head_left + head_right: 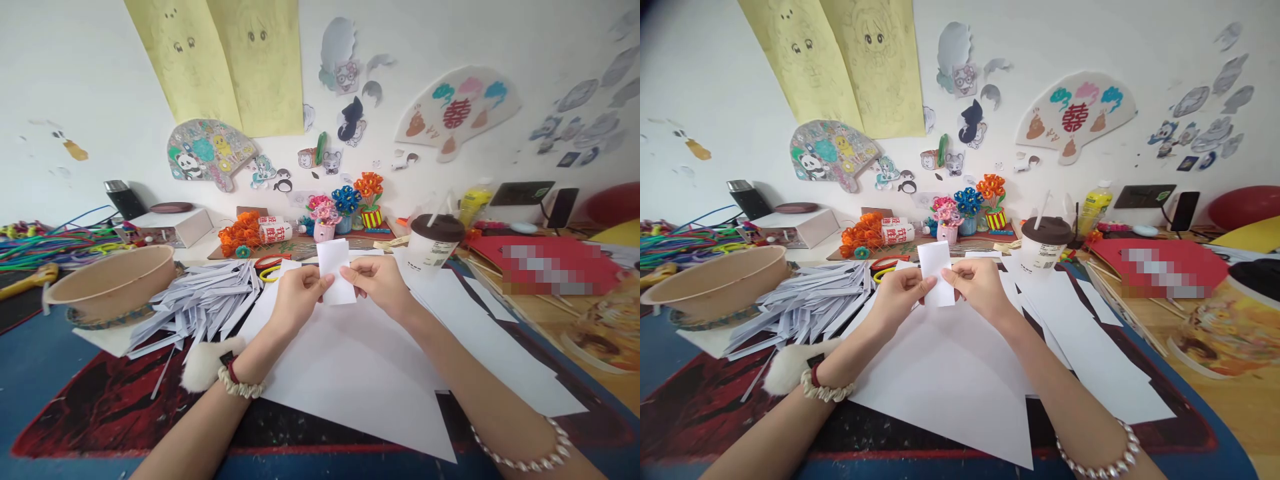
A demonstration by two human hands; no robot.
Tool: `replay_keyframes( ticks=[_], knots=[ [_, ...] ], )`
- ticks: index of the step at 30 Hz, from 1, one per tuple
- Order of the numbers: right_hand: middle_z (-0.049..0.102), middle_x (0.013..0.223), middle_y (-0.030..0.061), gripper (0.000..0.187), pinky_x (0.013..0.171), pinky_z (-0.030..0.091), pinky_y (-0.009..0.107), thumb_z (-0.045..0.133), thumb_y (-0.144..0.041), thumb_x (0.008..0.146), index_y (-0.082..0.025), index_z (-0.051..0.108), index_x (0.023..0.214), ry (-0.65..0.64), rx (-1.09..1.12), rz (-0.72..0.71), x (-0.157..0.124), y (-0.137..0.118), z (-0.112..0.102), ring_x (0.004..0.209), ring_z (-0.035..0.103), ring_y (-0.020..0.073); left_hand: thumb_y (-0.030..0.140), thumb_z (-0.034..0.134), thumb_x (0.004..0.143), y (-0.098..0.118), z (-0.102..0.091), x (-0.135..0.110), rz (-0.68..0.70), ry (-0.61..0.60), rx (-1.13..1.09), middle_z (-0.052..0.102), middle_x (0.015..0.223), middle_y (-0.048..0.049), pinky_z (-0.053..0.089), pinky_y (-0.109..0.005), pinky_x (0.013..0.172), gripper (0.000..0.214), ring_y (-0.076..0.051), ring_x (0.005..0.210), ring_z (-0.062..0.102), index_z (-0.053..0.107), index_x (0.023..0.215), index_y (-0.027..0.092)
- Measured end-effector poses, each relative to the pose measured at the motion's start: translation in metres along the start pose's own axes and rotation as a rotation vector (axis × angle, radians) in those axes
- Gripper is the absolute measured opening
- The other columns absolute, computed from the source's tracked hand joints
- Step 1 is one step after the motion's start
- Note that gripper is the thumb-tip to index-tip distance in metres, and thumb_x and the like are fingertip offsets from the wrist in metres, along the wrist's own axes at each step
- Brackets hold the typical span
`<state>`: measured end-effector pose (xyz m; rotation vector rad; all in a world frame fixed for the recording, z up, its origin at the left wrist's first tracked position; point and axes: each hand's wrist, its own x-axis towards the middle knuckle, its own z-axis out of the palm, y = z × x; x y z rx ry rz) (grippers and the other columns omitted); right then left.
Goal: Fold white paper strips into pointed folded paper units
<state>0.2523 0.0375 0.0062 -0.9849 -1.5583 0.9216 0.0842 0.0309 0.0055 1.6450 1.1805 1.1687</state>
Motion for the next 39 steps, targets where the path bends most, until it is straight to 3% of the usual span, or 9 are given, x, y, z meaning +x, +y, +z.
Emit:
replay_keyframes(
  ticks=[3,7,12,20,34,39],
  knots=[
    [0.053,0.047,-0.0006,0.038,0.041,0.035,0.024,0.068,-0.049,0.074,-0.017,0.061,0.055,-0.005,0.018,0.024,-0.0005,-0.0002,0.0017,0.043,0.046,0.0111,0.05,0.066,0.073,0.0001,-0.0004,-0.0006,-0.034,0.022,-0.024,0.048,0.043,0.0028,0.03,-0.02,0.043,0.043,-0.009,0.041,0.043,0.05,0.05,0.017],
    [0.053,0.047,-0.0009,0.04,0.04,0.034,0.024,0.069,-0.052,0.072,-0.017,0.062,0.055,-0.017,0.018,0.028,-0.0012,-0.0024,0.0033,0.042,0.046,0.0107,0.051,0.069,0.07,0.0016,-0.0015,-0.0002,-0.039,0.04,-0.095,0.055,0.051,0.0009,0.034,-0.021,0.046,0.038,-0.01,0.046,0.047,0.06,0.061,0.015],
    [0.052,0.047,-0.001,0.04,0.041,0.034,0.025,0.068,-0.052,0.073,-0.017,0.061,0.055,-0.044,0.017,0.039,-0.0024,-0.004,0.0052,0.041,0.045,0.0105,0.049,0.071,0.07,0.0004,-0.0034,0.0013,-0.048,0.087,-0.121,0.054,0.049,0.0015,0.034,-0.02,0.046,0.037,-0.009,0.045,0.047,0.059,0.059,0.015],
    [0.051,0.046,-0.0023,0.039,0.041,0.033,0.024,0.069,-0.051,0.072,-0.017,0.061,0.056,-0.089,0.033,0.051,-0.0038,-0.0065,0.006,0.042,0.045,0.0099,0.047,0.071,0.07,-0.0005,-0.0047,0.0019,0.027,0.161,-0.121,0.05,0.049,0.003,0.033,-0.02,0.046,0.038,-0.009,0.046,0.046,0.053,0.056,0.016],
    [0.055,0.047,-0.0008,0.04,0.041,0.032,0.023,0.068,-0.053,0.074,-0.016,0.063,0.059,-0.166,0.018,0.065,-0.005,-0.0057,0.006,0.042,0.048,0.0105,0.042,0.06,0.082,-0.0022,-0.0066,0.003,0.145,0.248,-0.054,0.051,0.056,0.0031,0.035,-0.021,0.053,0.032,-0.011,0.054,0.047,0.056,0.064,0.016],
    [0.054,0.047,-0.0007,0.04,0.042,0.031,0.023,0.067,-0.051,0.075,-0.016,0.061,0.057,-0.2,0.023,0.064,-0.0058,-0.0041,0.0054,0.042,0.048,0.0102,0.039,0.049,0.09,0.0003,-0.0085,0.0024,0.204,0.298,0.104,0.05,0.057,0.0025,0.034,-0.023,0.055,0.034,-0.011,0.056,0.046,0.055,0.064,0.017]
  ],
)
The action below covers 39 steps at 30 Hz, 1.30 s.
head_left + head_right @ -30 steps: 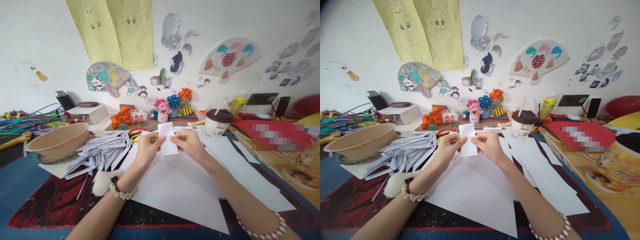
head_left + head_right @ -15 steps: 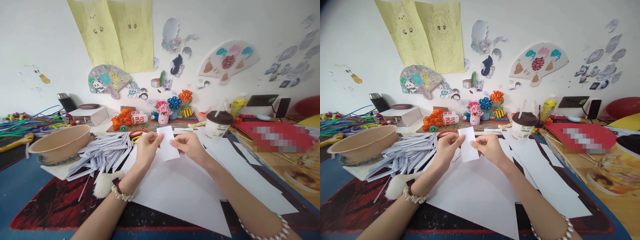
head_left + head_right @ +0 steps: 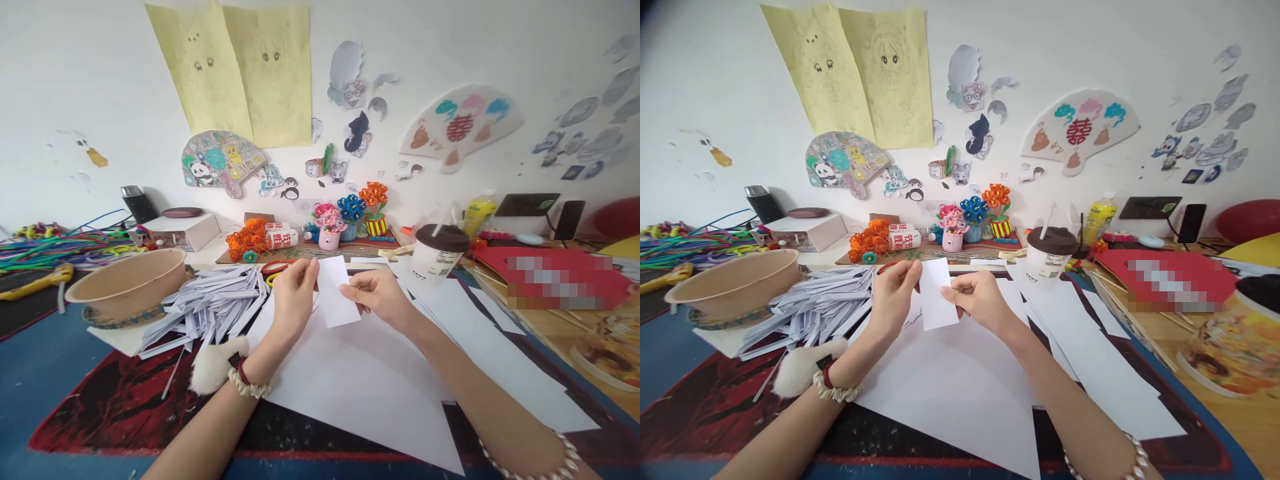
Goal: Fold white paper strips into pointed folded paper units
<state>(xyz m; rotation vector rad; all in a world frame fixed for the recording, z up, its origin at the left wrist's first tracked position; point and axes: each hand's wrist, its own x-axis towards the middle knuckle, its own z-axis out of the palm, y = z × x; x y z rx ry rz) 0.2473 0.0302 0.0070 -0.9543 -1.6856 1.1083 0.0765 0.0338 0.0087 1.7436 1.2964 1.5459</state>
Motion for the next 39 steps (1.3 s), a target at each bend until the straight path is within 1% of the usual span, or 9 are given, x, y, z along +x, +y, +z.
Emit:
replay_keyframes(
  ticks=[5,10,12,16,19,23,27,33,39],
  knots=[
    [0.054,0.046,-0.0007,0.04,0.043,0.03,0.023,0.066,-0.049,0.077,-0.016,0.059,0.056,-0.048,0.009,0.009,0.0,-0.002,-0.001,0.042,0.047,0.0095,0.036,0.047,0.091,0.004,-0.002,0.0,0.004,0.012,0.03,0.044,0.057,0.0039,0.031,-0.023,0.054,0.034,-0.01,0.055,0.041,0.048,0.062,0.017],
    [0.052,0.045,-0.0015,0.043,0.043,0.032,0.024,0.068,-0.049,0.074,-0.017,0.052,0.049,-0.1,0.054,0.075,-0.001,-0.007,0.0,0.042,0.047,0.0094,0.036,0.049,0.089,0.003,-0.001,0.001,0.012,-0.076,0.02,0.042,0.057,0.0042,0.03,-0.023,0.054,0.034,-0.01,0.056,0.039,0.045,0.061,0.017],
    [0.052,0.046,-0.0021,0.042,0.043,0.033,0.023,0.068,-0.048,0.075,-0.017,0.053,0.051,-0.077,0.08,0.07,-0.001,-0.008,0.0,0.042,0.046,0.0086,0.038,0.048,0.089,0.002,0.0,0.002,-0.018,-0.086,-0.046,0.042,0.058,0.0041,0.031,-0.023,0.054,0.034,-0.01,0.056,0.04,0.045,0.061,0.018],
    [0.052,0.048,-0.002,0.04,0.043,0.034,0.023,0.069,-0.048,0.075,-0.017,0.056,0.053,0.006,0.056,0.047,0.0,-0.005,-0.001,0.043,0.045,0.0083,0.037,0.052,0.086,0.001,0.0,0.004,-0.096,-0.128,-0.163,0.051,0.064,0.002,0.038,-0.023,0.057,0.025,-0.012,0.06,0.048,0.054,0.071,0.017],
    [0.052,0.05,-0.0022,0.038,0.044,0.036,0.023,0.066,-0.046,0.078,-0.017,0.057,0.055,0.003,0.023,0.06,0.002,-0.002,-0.003,0.045,0.046,0.0088,0.033,0.054,0.084,0.004,-0.001,0.003,-0.053,-0.164,-0.095,0.049,0.062,0.0027,0.035,-0.022,0.055,0.024,-0.011,0.059,0.045,0.052,0.067,0.017],
    [0.062,0.066,0.0005,0.026,0.048,0.041,0.024,0.065,-0.043,0.079,-0.017,0.067,0.077,0.113,0.073,0.015,0.005,0.001,-0.004,0.055,0.053,0.0115,0.029,0.052,0.083,0.009,0.0,0.0,-0.031,-0.304,0.008,0.05,0.061,0.0025,0.033,-0.021,0.054,0.023,-0.011,0.059,0.045,0.053,0.064,0.016],
    [0.065,0.067,0.0015,0.022,0.054,0.044,0.026,0.07,-0.039,0.074,-0.017,0.067,0.073,0.191,0.089,-0.016,0.005,0.002,-0.004,0.061,0.057,0.0145,0.029,0.052,0.084,0.01,0.003,-0.004,-0.051,-0.331,0.022,0.057,0.067,0.0007,0.037,-0.022,0.057,0.02,-0.012,0.063,0.051,0.058,0.07,0.016],
    [0.069,0.079,0.0038,0.018,0.069,0.049,0.03,0.068,-0.035,0.076,-0.018,0.066,0.076,0.123,0.051,-0.025,0.006,0.003,-0.003,0.075,0.063,0.0175,0.026,0.055,0.082,0.009,0.004,-0.004,-0.001,-0.358,0.004,0.057,0.065,0.0011,0.038,-0.021,0.058,0.016,-0.011,0.062,0.05,0.06,0.071,0.015],
    [0.068,0.075,0.0032,0.017,0.069,0.049,0.03,0.068,-0.034,0.075,-0.017,0.065,0.074,0.126,0.054,-0.044,0.005,0.002,-0.002,0.073,0.063,0.0172,0.024,0.054,0.079,0.011,0.005,-0.003,-0.029,-0.382,-0.008,0.056,0.063,0.0016,0.036,-0.02,0.056,0.016,-0.011,0.062,0.049,0.059,0.066,0.015]
  ],
)
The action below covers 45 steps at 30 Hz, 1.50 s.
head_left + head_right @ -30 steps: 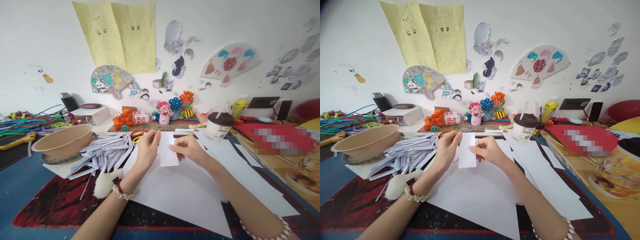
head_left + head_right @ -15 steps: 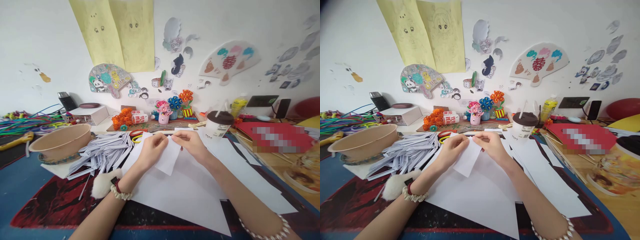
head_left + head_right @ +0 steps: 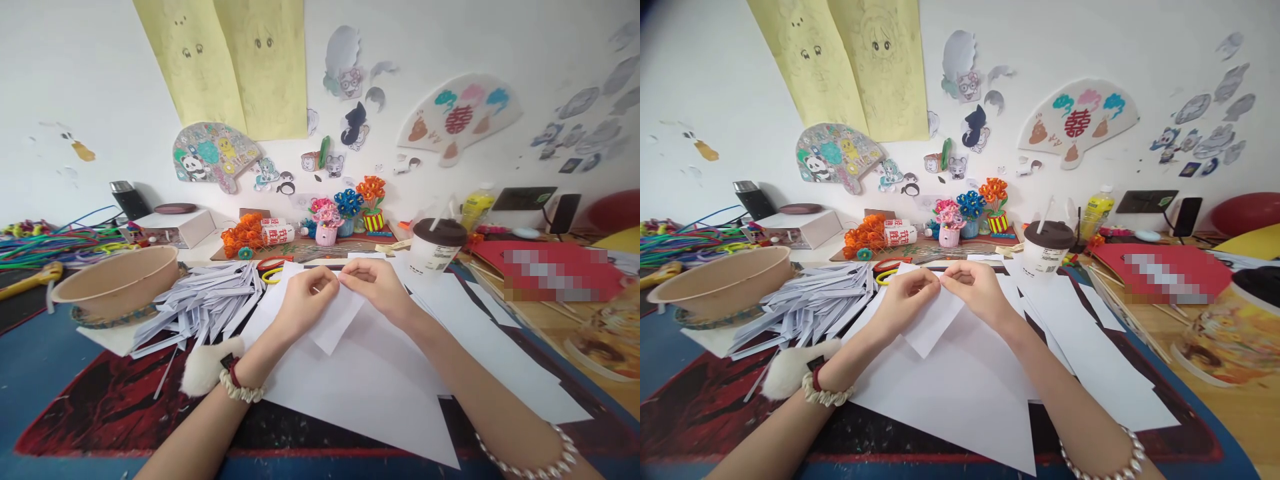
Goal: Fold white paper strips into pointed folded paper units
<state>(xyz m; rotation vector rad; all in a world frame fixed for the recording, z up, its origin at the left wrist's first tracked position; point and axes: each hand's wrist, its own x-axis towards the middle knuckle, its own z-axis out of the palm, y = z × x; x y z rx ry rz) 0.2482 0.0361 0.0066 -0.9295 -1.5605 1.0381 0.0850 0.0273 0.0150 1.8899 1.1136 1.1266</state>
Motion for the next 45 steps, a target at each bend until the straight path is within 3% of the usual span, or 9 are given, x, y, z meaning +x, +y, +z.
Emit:
replay_keyframes(
  ticks=[6,13,17,20,23,27,32,37,45],
  knots=[
    [0.069,0.074,0.0033,0.018,0.066,0.048,0.03,0.071,-0.035,0.072,-0.018,0.067,0.072,0.028,0.032,0.048,0.002,0.002,-0.004,0.07,0.062,0.0173,0.025,0.053,0.074,0.002,0.002,0.001,-0.073,-0.015,-0.097,0.052,0.061,0.0024,0.032,-0.02,0.05,0.016,-0.01,0.056,0.044,0.057,0.061,0.016],
    [0.069,0.072,0.0043,0.025,0.061,0.047,0.03,0.08,-0.036,0.06,-0.017,0.069,0.072,0.458,0.156,0.04,0.012,0.003,-0.051,0.067,0.062,0.0189,0.019,0.054,0.07,0.002,-0.019,0.004,-0.114,-0.026,-0.131,0.055,0.054,0.0015,0.039,-0.021,0.053,0.011,-0.01,0.054,0.05,0.058,0.061,0.015],
    [0.068,0.068,0.0032,0.027,0.058,0.046,0.03,0.082,-0.036,0.058,-0.018,0.069,0.072,0.517,0.228,0.024,0.013,0.002,-0.052,0.062,0.061,0.0174,0.029,0.055,0.077,-0.001,-0.025,0.008,-0.109,0.101,-0.123,0.061,0.063,-0.0018,0.043,-0.023,0.056,0.018,-0.012,0.058,0.054,0.062,0.069,0.015],
    [0.065,0.066,0.0019,0.027,0.057,0.045,0.028,0.081,-0.038,0.06,-0.018,0.066,0.07,0.466,0.225,0.012,0.012,0.001,-0.036,0.06,0.058,0.015,0.045,0.055,0.08,-0.004,-0.018,0.008,-0.121,0.041,-0.11,0.061,0.066,-0.0027,0.043,-0.024,0.055,0.033,-0.013,0.06,0.055,0.063,0.072,0.014],
    [0.063,0.065,0.0007,0.026,0.058,0.045,0.027,0.077,-0.039,0.063,-0.018,0.063,0.068,0.339,0.167,0.042,0.01,-0.001,-0.027,0.061,0.056,0.0143,0.046,0.059,0.078,-0.006,-0.011,0.006,-0.152,0.02,-0.152,0.053,0.057,0.0013,0.039,-0.022,0.051,0.033,-0.011,0.054,0.049,0.064,0.075,0.014],
    [0.06,0.066,0.0005,0.019,0.056,0.045,0.026,0.066,-0.036,0.073,-0.018,0.063,0.068,-0.056,-0.061,0.098,0.006,-0.003,-0.03,0.062,0.054,0.0139,0.046,0.062,0.075,-0.007,-0.012,0.004,-0.199,0.043,-0.073,0.044,0.05,0.0043,0.023,-0.02,0.041,0.033,-0.008,0.045,0.036,0.066,0.075,0.014],
    [0.054,0.064,-0.0003,0.019,0.052,0.035,0.024,0.058,-0.03,0.079,-0.017,0.063,0.066,-0.422,-0.239,0.056,0.001,-0.007,-0.029,0.059,0.043,0.0116,0.044,0.063,0.074,-0.002,-0.013,0.002,-0.044,-0.101,0.121,0.039,0.048,0.0044,0.017,-0.022,0.041,0.031,-0.008,0.044,0.028,0.067,0.061,0.016],
    [0.033,0.057,-0.0042,0.029,0.047,0.023,0.023,0.053,-0.03,0.081,-0.018,0.048,0.056,-0.493,-0.256,0.047,0.001,-0.008,-0.022,0.055,0.029,0.0094,0.044,0.057,0.079,0.001,-0.008,-0.001,0.032,-0.18,0.159,0.044,0.05,0.0029,0.021,-0.022,0.043,0.035,-0.009,0.047,0.032,0.067,0.06,0.017],
    [0.041,0.052,-0.004,0.025,0.044,0.031,0.023,0.052,-0.025,0.074,-0.018,0.046,0.05,-0.443,-0.196,0.145,0.002,-0.007,-0.028,0.048,0.038,0.009,0.041,0.061,0.073,-0.005,-0.03,0.006,-0.033,-0.022,0.188,0.049,0.05,0.0005,0.023,-0.024,0.045,0.031,-0.011,0.048,0.038,0.067,0.057,0.015]
  ],
)
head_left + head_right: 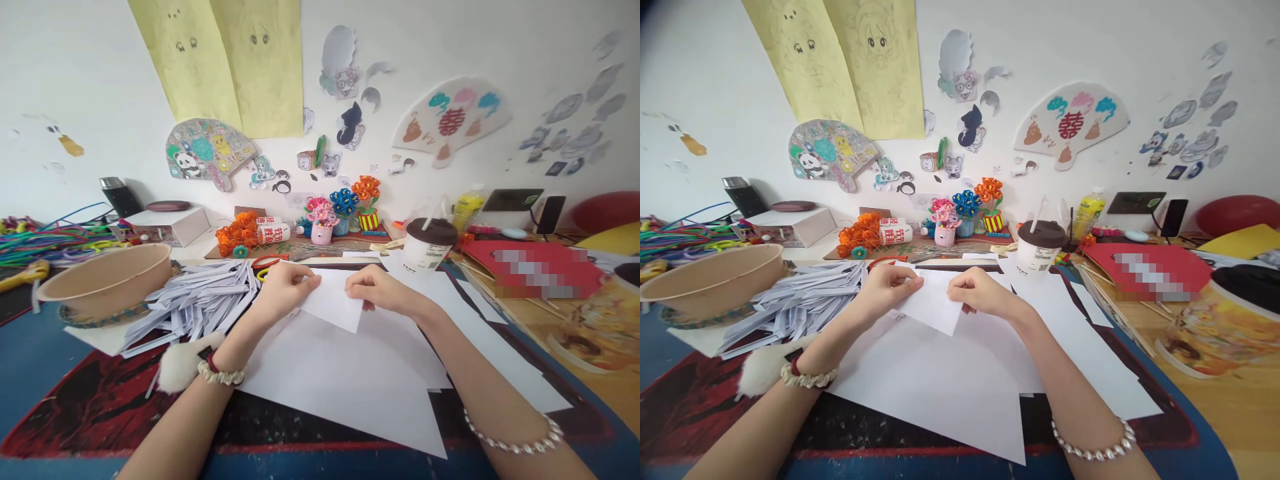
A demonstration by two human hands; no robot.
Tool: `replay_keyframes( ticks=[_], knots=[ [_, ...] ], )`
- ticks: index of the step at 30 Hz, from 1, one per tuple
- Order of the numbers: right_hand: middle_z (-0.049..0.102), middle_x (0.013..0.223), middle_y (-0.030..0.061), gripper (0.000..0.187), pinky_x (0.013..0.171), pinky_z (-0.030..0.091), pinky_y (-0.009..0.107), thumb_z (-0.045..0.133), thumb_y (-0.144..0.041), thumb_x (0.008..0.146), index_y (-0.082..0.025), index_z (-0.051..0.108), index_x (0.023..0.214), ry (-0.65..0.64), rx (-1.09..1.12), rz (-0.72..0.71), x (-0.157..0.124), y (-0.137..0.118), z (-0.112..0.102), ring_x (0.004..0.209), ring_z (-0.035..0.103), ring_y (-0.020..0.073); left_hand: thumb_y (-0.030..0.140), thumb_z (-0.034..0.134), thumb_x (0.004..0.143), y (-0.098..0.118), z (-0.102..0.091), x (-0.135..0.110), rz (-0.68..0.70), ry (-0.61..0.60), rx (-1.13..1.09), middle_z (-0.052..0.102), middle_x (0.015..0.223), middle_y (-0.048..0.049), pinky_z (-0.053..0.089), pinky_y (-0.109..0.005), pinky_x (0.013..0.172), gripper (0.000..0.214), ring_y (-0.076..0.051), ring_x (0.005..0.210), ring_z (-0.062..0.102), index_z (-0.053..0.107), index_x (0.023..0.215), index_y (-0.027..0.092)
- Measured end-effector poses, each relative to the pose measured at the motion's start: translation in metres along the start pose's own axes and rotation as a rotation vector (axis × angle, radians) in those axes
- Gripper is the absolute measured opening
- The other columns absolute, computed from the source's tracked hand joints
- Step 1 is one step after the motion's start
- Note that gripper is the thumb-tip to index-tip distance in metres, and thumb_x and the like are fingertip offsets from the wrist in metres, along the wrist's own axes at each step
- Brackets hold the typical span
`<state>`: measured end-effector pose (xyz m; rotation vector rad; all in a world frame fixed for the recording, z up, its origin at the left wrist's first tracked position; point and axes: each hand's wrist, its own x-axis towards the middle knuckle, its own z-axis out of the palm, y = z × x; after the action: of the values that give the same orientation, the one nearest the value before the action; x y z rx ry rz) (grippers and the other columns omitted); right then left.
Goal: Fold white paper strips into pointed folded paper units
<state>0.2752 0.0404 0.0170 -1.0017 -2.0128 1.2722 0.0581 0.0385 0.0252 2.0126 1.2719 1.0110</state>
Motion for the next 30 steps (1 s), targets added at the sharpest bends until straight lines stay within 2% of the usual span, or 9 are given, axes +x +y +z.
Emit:
replay_keyframes(
  ticks=[4,6,7,9,13,16,19,23,30],
  knots=[
    [0.053,0.052,-0.0003,0.023,0.043,0.034,0.022,0.052,-0.023,0.074,-0.017,0.055,0.052,0.185,-0.011,0.01,-0.003,0.006,-0.014,0.047,0.047,0.0102,0.044,0.064,0.071,-0.011,-0.024,0.006,-0.111,0.255,-0.108,0.045,0.046,0.0023,0.019,-0.024,0.043,0.031,-0.009,0.044,0.033,0.066,0.06,0.016],
    [0.054,0.053,0.0002,0.025,0.045,0.038,0.023,0.054,-0.028,0.077,-0.017,0.058,0.056,0.327,0.043,-0.023,-0.001,0.008,-0.015,0.048,0.049,0.0107,0.046,0.065,0.071,-0.013,-0.029,0.007,-0.121,0.304,-0.18,0.044,0.046,0.0023,0.019,-0.023,0.043,0.032,-0.009,0.044,0.033,0.064,0.06,0.016],
    [0.056,0.056,0.0008,0.026,0.048,0.041,0.024,0.054,-0.033,0.08,-0.016,0.061,0.061,0.37,0.082,-0.053,0.0,0.008,-0.014,0.051,0.051,0.0113,0.046,0.065,0.072,-0.012,-0.029,0.007,-0.117,0.294,-0.205,0.045,0.047,0.002,0.019,-0.023,0.042,0.032,-0.009,0.044,0.033,0.065,0.061,0.015],
    [0.063,0.068,0.0029,0.028,0.06,0.048,0.027,0.056,-0.041,0.083,-0.016,0.066,0.076,0.348,0.138,-0.112,0.004,0.006,-0.006,0.062,0.058,0.0136,0.048,0.064,0.074,-0.01,-0.024,0.006,-0.108,0.232,-0.219,0.047,0.049,0.0013,0.02,-0.023,0.042,0.034,-0.009,0.044,0.034,0.068,0.067,0.015],
    [0.066,0.08,0.0035,0.033,0.07,0.048,0.029,0.065,-0.049,0.078,-0.017,0.066,0.081,0.368,0.219,-0.145,0.012,0.005,0.012,0.076,0.06,0.0166,0.047,0.061,0.079,-0.004,-0.009,0.001,-0.039,0.153,-0.119,0.053,0.052,0.0003,0.027,-0.023,0.044,0.034,-0.01,0.046,0.041,0.069,0.073,0.015],
    [0.068,0.081,0.0061,0.035,0.069,0.048,0.031,0.071,-0.049,0.073,-0.016,0.07,0.083,0.52,0.2,-0.133,0.015,0.009,0.017,0.075,0.062,0.0191,0.038,0.059,0.082,0.002,-0.005,0.0,0.064,0.118,-0.005,0.066,0.069,-0.0028,0.037,-0.024,0.052,0.025,-0.014,0.058,0.055,0.07,0.078,0.016],
    [0.07,0.078,0.0072,0.031,0.068,0.048,0.032,0.072,-0.046,0.073,-0.016,0.071,0.079,0.589,0.125,-0.159,0.017,0.014,0.017,0.072,0.062,0.0206,0.026,0.061,0.08,0.012,-0.001,0.002,0.16,0.171,0.129,0.071,0.089,-0.0021,0.041,-0.025,0.065,0.013,-0.017,0.075,0.061,0.068,0.089,0.02],
    [0.072,0.081,0.0071,0.022,0.068,0.049,0.032,0.068,-0.039,0.077,-0.018,0.073,0.081,0.562,0.081,-0.217,0.016,0.012,0.017,0.075,0.064,0.0217,0.025,0.061,0.081,0.021,0.01,0.006,0.236,0.125,0.131,0.07,0.089,-0.0015,0.042,-0.027,0.072,0.006,-0.017,0.082,0.059,0.065,0.083,0.021],
    [0.071,0.073,0.0054,0.019,0.064,0.047,0.031,0.067,-0.035,0.079,-0.018,0.072,0.073,0.587,-0.001,-0.23,0.015,0.008,0.024,0.069,0.062,0.0201,0.02,0.059,0.081,0.017,0.021,0.004,0.171,0.171,0.096,0.068,0.085,-0.0008,0.04,-0.03,0.074,0.004,-0.016,0.077,0.054,0.062,0.079,0.02]
  ],
)
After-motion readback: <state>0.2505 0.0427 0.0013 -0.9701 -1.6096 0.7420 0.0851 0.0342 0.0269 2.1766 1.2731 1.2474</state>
